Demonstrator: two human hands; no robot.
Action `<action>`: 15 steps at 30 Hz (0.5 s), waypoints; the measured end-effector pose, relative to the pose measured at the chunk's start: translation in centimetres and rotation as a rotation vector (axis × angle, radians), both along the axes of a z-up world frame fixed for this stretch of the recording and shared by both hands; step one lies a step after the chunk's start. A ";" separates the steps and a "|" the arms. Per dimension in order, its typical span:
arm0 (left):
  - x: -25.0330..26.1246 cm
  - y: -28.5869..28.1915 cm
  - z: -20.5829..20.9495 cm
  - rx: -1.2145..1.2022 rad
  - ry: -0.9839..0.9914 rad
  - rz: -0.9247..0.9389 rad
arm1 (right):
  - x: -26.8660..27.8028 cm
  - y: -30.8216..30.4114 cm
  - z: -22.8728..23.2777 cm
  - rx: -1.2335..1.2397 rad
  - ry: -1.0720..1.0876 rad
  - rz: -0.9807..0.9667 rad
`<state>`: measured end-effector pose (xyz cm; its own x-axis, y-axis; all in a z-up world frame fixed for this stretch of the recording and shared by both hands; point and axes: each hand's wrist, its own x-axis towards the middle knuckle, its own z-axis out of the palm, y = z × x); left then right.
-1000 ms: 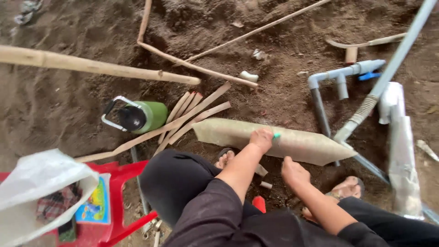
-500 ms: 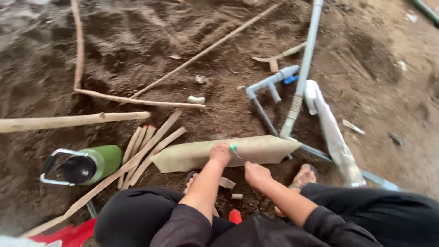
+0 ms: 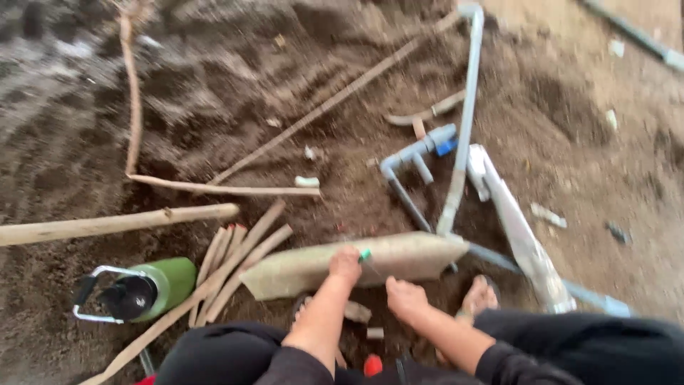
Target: The person sits on the ground and uses a knife to cut a piece of bamboo into smaller sections. They hold the bamboo with one hand and slice through it with the other, occasionally adjusting the position of the bamboo.
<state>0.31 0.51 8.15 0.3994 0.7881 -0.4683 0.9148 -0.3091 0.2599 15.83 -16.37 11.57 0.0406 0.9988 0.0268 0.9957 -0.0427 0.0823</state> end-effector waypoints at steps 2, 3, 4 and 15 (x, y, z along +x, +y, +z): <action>-0.4 -1.6 0.3 0.252 -0.178 -0.006 | -0.1 1.9 1.8 -0.511 0.489 -0.123; -0.5 -1.4 0.7 0.270 -0.182 0.001 | -0.2 3.1 1.7 -0.495 0.483 -0.112; -0.6 -1.5 1.1 0.266 -0.205 -0.002 | -0.4 3.9 1.7 -0.523 0.489 -0.102; -1.0 -2.1 1.3 0.276 -0.166 -0.127 | -0.6 2.6 3.1 -0.500 0.455 -0.091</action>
